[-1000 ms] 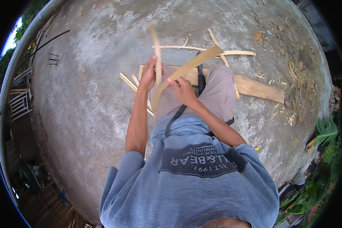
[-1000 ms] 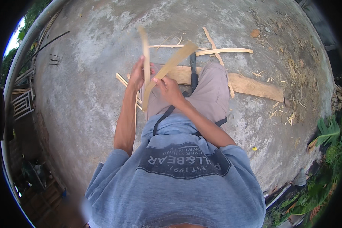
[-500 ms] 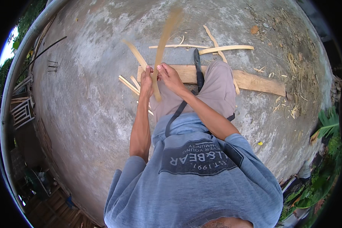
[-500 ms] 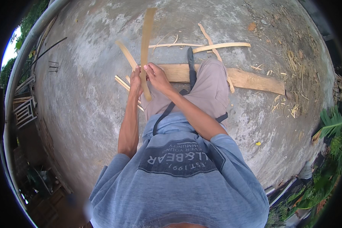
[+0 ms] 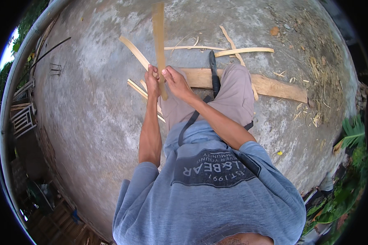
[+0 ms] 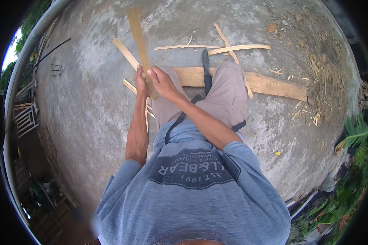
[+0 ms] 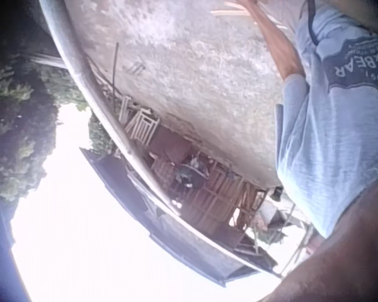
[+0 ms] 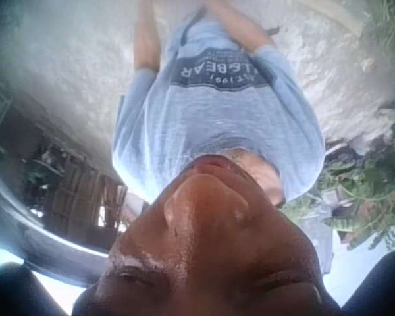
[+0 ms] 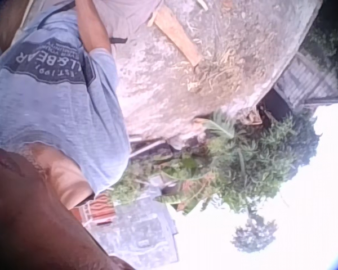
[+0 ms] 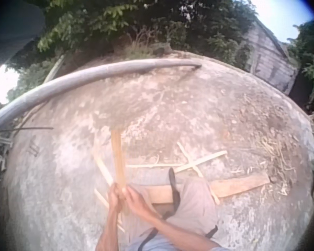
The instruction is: The person sits on a concrete floor and uses a large knife to shave thin strips from a piece of wood. They repeatedly hold the wood and pull the knife along its length to create thin shavings, which accumulate on the floor.
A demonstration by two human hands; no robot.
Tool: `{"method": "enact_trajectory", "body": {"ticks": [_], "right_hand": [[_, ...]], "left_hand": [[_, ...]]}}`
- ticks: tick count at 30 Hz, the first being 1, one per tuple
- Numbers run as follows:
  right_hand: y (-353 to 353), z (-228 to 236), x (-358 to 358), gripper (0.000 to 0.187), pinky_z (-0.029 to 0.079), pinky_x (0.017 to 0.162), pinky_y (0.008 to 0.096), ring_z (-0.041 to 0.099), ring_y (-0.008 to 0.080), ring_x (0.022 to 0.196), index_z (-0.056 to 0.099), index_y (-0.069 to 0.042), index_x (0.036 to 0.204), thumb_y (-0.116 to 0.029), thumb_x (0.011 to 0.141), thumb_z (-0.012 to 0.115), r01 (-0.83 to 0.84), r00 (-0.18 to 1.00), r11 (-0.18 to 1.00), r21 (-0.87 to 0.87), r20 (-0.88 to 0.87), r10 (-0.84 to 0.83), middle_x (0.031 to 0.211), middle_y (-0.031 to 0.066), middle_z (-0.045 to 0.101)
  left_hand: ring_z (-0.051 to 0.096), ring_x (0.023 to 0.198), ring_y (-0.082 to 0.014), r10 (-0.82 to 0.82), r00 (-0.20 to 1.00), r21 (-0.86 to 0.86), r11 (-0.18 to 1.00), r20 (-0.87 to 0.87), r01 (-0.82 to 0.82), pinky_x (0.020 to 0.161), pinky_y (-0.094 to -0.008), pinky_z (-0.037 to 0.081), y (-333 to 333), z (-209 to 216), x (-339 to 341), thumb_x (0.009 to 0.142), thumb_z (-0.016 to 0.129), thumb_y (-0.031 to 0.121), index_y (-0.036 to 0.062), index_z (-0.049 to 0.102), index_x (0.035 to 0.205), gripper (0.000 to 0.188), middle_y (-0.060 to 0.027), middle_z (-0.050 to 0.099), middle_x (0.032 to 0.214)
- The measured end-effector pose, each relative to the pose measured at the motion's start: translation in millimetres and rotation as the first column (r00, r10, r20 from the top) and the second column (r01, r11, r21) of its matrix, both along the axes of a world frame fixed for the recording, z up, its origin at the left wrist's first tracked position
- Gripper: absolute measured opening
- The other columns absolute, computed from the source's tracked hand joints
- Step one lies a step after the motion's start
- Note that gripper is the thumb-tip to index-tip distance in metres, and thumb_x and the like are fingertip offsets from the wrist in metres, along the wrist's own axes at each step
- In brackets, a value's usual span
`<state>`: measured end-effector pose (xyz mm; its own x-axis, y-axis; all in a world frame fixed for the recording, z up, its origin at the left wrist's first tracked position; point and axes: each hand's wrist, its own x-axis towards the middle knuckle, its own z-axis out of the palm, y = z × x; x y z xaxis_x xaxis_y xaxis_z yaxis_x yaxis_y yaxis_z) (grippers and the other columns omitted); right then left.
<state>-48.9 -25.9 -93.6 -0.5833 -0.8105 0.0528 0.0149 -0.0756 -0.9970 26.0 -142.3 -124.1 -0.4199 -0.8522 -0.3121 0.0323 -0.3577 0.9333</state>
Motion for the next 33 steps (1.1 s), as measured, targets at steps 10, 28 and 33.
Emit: {"method": "enact_trajectory", "body": {"ticks": [10, 28, 33], "right_hand": [[34, 19, 13, 0.035, 0.043, 0.07, 0.0413, 0.049, 0.0308, 0.071, 0.052, 0.001, 0.095, -0.031, 0.108, 0.048, -0.055, 0.998, 0.997, 0.056, -0.03, 0.057, 0.079, 0.019, 0.05], [50, 9, 13, 0.036, 0.052, 0.075, 0.0381, 0.057, 0.0216, 0.078, 0.052, 0.0, 0.103, -0.035, 0.11, 0.043, -0.077, 0.971, 0.994, -0.083, 0.221, 0.093, 0.084, 0.0122, 0.055], [30, 32, -55, 0.045, 0.053, 0.078, 0.0338, 0.059, 0.0152, 0.087, 0.056, -0.005, 0.116, -0.044, 0.111, 0.033, -0.095, 0.99, 0.994, -0.06, 0.097, 0.101, 0.091, 0.006, 0.056]], "left_hand": [[0.032, 0.046, -0.0092, 0.147, 0.989, -0.024, 0.989, 0.029, -0.146, 0.041, -0.027, 0.026, -5, -6, 13, 0.108, 0.04, 0.052, 0.0112, 0.039, 0.082, 0.048, 0.0018, 0.034, 0.061], [0.038, 0.049, -0.0116, 0.135, 0.99, -0.052, 0.989, -0.028, -0.136, 0.045, -0.0288, 0.035, 2, 3, 16, 0.108, 0.043, 0.049, 0.008, 0.047, 0.088, 0.046, 0.0007, 0.035, 0.06], [0.055, 0.069, -0.0154, -0.217, 0.929, -0.077, 0.976, -0.301, 0.203, 0.067, -0.0346, 0.051, -6, 65, -20, 0.103, 0.053, 0.047, 0.0037, 0.051, 0.128, 0.05, -0.0061, 0.054, 0.072]]}}
